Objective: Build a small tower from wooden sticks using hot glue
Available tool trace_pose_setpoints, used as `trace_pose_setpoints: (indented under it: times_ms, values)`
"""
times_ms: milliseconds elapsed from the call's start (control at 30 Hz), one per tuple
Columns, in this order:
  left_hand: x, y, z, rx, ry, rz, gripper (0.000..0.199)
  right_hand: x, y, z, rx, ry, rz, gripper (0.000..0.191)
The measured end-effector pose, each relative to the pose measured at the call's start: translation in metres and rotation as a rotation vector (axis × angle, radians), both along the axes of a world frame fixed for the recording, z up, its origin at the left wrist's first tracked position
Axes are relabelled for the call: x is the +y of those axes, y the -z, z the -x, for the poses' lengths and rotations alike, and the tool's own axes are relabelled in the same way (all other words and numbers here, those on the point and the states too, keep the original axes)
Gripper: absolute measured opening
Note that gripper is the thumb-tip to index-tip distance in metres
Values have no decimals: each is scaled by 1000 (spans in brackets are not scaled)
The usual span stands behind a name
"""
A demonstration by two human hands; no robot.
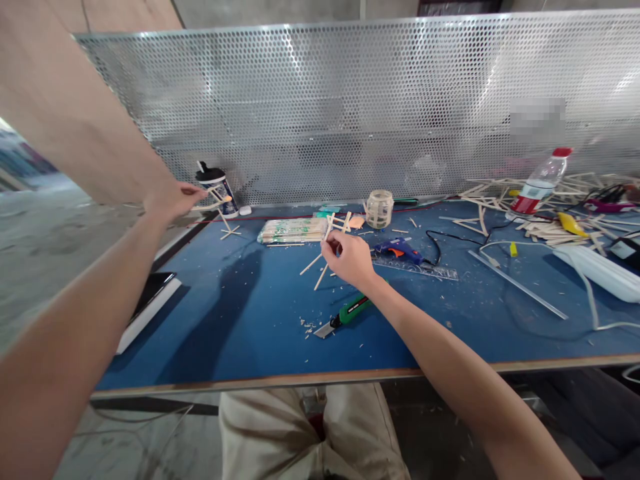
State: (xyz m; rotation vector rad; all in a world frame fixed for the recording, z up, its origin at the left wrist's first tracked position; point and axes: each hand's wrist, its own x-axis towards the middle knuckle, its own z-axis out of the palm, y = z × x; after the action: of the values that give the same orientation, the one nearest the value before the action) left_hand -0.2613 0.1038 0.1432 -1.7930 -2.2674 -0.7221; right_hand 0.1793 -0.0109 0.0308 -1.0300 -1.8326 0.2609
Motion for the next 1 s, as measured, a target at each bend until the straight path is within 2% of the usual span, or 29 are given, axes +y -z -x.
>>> trace_pose_setpoints:
  times_ms: [100,333,633,833,1000]
  values:
    - [4,7,-2,-5,-126,12,40,0,0,0,-4,0,3,21]
    - [18,26,-5,24,-176,18,47,0,2,0,-7,-12,-6,22]
    - [28,40,2,-24,-223,19,53,1,2,0,-29,-5,11,23]
    - [27,40,0,-42,-200,3,48,0,1,0,-38,-13,18,23]
    - [27,28,-3,-114,-127,-24,47,0,2,0,-29,-27,10,23]
